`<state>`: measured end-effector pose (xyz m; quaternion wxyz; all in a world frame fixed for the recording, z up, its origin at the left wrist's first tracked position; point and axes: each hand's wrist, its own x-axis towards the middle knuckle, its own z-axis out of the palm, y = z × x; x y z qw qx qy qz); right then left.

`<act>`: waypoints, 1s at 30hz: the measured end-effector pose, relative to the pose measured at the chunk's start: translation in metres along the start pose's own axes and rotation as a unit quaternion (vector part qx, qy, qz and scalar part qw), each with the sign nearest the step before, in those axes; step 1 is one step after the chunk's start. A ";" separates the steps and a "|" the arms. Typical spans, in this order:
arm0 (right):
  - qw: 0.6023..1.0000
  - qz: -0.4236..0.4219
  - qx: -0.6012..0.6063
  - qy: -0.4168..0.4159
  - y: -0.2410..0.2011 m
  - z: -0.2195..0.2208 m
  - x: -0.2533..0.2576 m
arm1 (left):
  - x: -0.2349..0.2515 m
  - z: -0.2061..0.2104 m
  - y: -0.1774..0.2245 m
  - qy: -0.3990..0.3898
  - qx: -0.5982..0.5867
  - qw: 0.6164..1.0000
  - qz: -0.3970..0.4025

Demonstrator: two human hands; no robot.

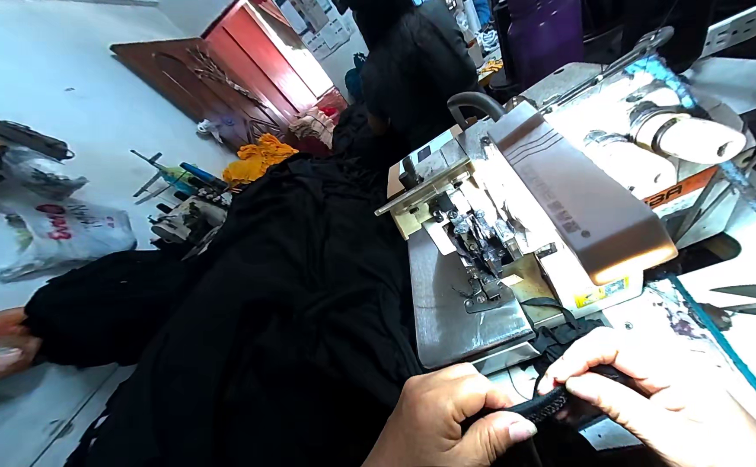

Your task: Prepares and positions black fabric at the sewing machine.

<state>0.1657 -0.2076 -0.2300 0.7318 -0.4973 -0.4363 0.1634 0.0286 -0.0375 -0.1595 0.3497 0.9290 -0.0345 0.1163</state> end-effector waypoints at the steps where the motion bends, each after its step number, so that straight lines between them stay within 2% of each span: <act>1: 1.000 -0.005 -0.003 0.002 0.001 0.000 0.000 | 0.000 0.001 0.003 -0.001 0.016 1.000 -0.004; 4: 0.999 -0.007 -0.008 0.032 0.006 0.003 0.000 | 0.002 0.003 0.007 0.002 0.063 0.998 0.003; 6: 0.995 -0.013 -0.016 0.096 0.010 0.008 -0.002 | 0.003 0.004 0.006 0.012 0.074 0.997 0.017; 9: 0.975 -0.104 -0.126 0.150 0.019 0.006 -0.014 | 0.005 0.001 0.000 0.029 0.047 0.998 0.031; 11: 0.973 -0.135 -0.150 0.108 0.012 0.004 -0.029 | 0.006 -0.003 -0.004 0.036 0.028 0.998 0.033; 12: 0.980 -0.123 -0.137 0.074 0.010 0.006 -0.037 | 0.006 -0.005 -0.005 0.038 0.023 0.998 0.034; 16: 0.970 0.003 -0.241 -0.029 0.018 0.028 -0.060 | 0.006 -0.006 0.001 0.031 0.022 0.999 0.034; 18: 0.967 0.023 -0.251 -0.042 0.017 0.034 -0.061 | 0.005 -0.007 0.005 0.033 0.027 0.999 0.031; 20: 0.977 0.029 -0.206 -0.051 0.011 0.033 -0.057 | 0.004 -0.007 0.006 0.047 0.038 0.998 0.031; 23: 0.996 -0.026 -0.069 -0.042 0.004 0.017 -0.056 | 0.003 -0.011 0.003 0.070 0.026 0.997 0.027; 26: 0.995 -0.072 -0.055 -0.039 0.002 -0.008 -0.056 | 0.004 -0.017 0.001 0.049 -0.050 0.997 0.015; 30: 0.995 0.017 -0.091 -0.049 0.009 -0.005 -0.056 | 0.013 -0.009 0.003 0.019 -0.115 0.993 -0.005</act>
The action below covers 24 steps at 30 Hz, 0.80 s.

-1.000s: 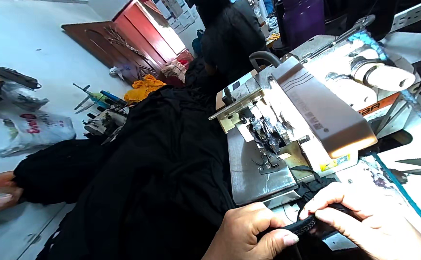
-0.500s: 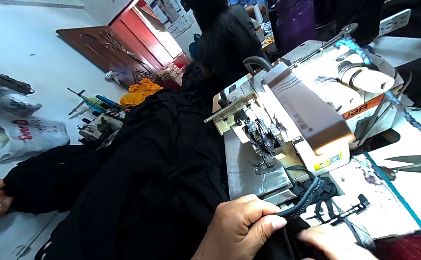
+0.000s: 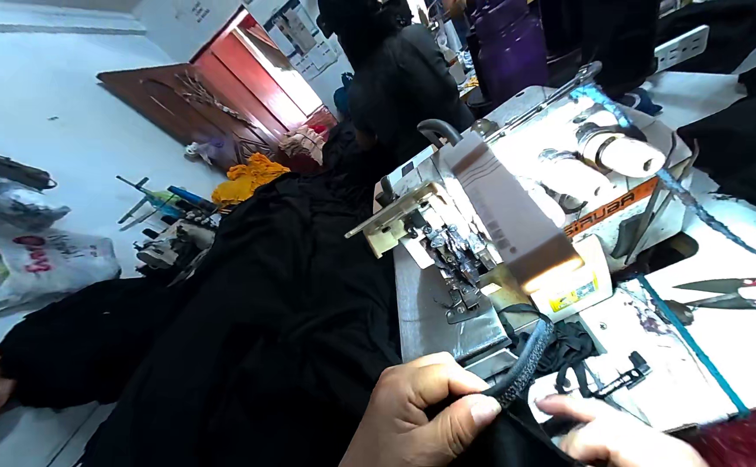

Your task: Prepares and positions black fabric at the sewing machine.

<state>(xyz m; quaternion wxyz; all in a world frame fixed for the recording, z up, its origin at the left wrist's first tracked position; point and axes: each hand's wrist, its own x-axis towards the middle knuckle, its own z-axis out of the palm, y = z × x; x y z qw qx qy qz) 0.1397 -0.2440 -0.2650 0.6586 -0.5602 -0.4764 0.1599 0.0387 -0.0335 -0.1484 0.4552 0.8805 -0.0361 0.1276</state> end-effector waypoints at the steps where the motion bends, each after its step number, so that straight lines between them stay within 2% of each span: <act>1: 1.000 0.010 -0.002 0.001 0.002 0.004 0.001 | 0.003 0.002 0.000 -0.006 -0.005 1.000 -0.002; 8: 0.998 0.017 -0.018 0.057 -0.003 -0.001 0.012 | 0.012 0.001 -0.004 -0.027 -0.017 0.999 -0.005; 12: 0.989 -0.049 -0.042 0.130 -0.006 -0.009 0.028 | 0.012 0.006 -0.006 -0.055 -0.004 0.998 0.031; 14: 0.988 -0.092 -0.068 0.103 -0.012 -0.015 0.038 | 0.012 0.009 -0.005 -0.063 0.011 0.997 0.043; 17: 0.991 -0.128 -0.041 0.027 -0.015 -0.021 0.050 | 0.011 0.011 -0.007 -0.057 0.017 0.997 0.054; 24: 0.989 -0.144 0.014 -0.009 -0.006 -0.028 0.052 | 0.010 0.005 -0.015 -0.068 -0.073 0.995 0.012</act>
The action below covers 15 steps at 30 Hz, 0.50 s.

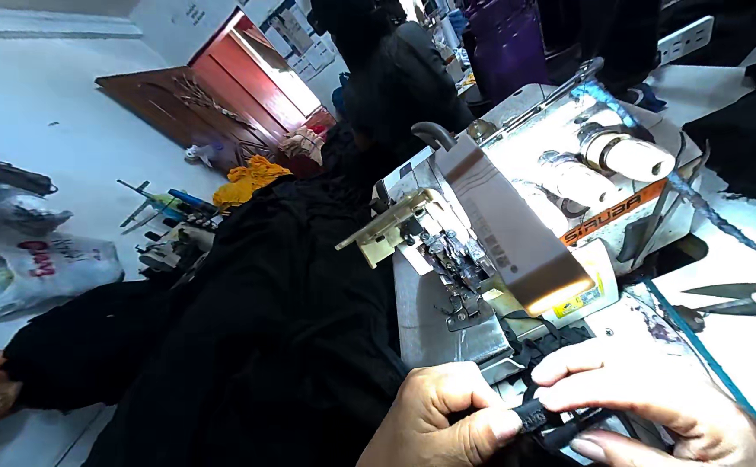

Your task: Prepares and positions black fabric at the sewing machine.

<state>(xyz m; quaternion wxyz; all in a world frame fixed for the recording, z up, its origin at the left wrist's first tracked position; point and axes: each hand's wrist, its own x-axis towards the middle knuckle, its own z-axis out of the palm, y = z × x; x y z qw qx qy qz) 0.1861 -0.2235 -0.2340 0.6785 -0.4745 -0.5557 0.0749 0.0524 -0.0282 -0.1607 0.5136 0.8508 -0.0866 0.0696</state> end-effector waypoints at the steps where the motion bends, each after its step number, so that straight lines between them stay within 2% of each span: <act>1: 1.000 -0.002 -0.004 0.003 0.000 0.002 0.000 | 0.000 0.000 0.000 -0.003 -0.010 1.000 -0.007; 7: 0.992 -0.062 -0.110 0.007 0.004 0.008 0.003 | 0.003 0.002 0.003 -0.006 -0.020 0.999 -0.025; 11: 0.985 -0.108 -0.134 0.021 0.012 0.008 0.005 | 0.004 0.002 0.002 -0.008 -0.028 0.999 -0.030; 15: 0.976 -0.126 -0.173 0.029 0.016 0.003 0.008 | 0.004 -0.001 0.008 -0.007 0.044 0.998 -0.033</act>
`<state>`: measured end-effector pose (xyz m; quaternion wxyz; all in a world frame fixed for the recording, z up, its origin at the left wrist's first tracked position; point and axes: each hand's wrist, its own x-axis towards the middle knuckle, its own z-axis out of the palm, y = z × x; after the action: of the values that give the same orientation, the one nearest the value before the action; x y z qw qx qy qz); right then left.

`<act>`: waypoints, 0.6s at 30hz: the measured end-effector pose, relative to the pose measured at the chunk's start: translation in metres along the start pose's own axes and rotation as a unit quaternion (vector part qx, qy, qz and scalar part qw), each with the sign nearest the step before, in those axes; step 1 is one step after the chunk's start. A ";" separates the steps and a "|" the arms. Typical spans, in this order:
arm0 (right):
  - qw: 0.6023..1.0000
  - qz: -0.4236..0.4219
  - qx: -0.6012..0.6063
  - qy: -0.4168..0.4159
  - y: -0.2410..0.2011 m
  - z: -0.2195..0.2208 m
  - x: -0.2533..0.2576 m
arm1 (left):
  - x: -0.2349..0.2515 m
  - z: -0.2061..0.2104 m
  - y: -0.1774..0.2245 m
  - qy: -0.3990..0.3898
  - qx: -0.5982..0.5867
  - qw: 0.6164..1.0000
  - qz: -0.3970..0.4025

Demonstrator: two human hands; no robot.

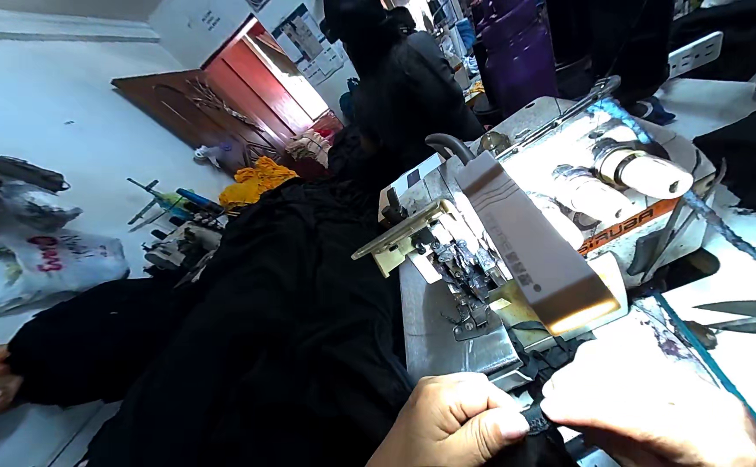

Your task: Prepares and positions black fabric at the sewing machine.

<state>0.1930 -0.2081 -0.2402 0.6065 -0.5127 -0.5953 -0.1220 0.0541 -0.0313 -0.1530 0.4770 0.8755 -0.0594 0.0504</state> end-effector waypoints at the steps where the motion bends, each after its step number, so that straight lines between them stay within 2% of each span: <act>1: 1.000 -0.006 -0.013 -0.004 0.002 -0.002 0.001 | -0.001 -0.002 0.005 -0.003 0.030 1.000 -0.004; 4: 0.999 -0.030 -0.045 0.000 0.009 -0.001 0.004 | -0.002 -0.007 0.014 -0.004 0.095 0.995 -0.008; 12: 0.994 -0.053 -0.099 -0.002 0.019 -0.002 0.008 | -0.001 -0.007 0.010 0.023 0.145 0.989 0.004; 18: 0.982 -0.088 -0.167 -0.006 0.034 -0.002 0.010 | 0.007 -0.009 -0.003 0.085 0.196 0.977 0.012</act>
<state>0.2224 -0.1901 -0.2473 0.4959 -0.5533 -0.6126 -0.2695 0.0612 -0.0222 -0.1498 0.2991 0.9435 -0.0182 0.1413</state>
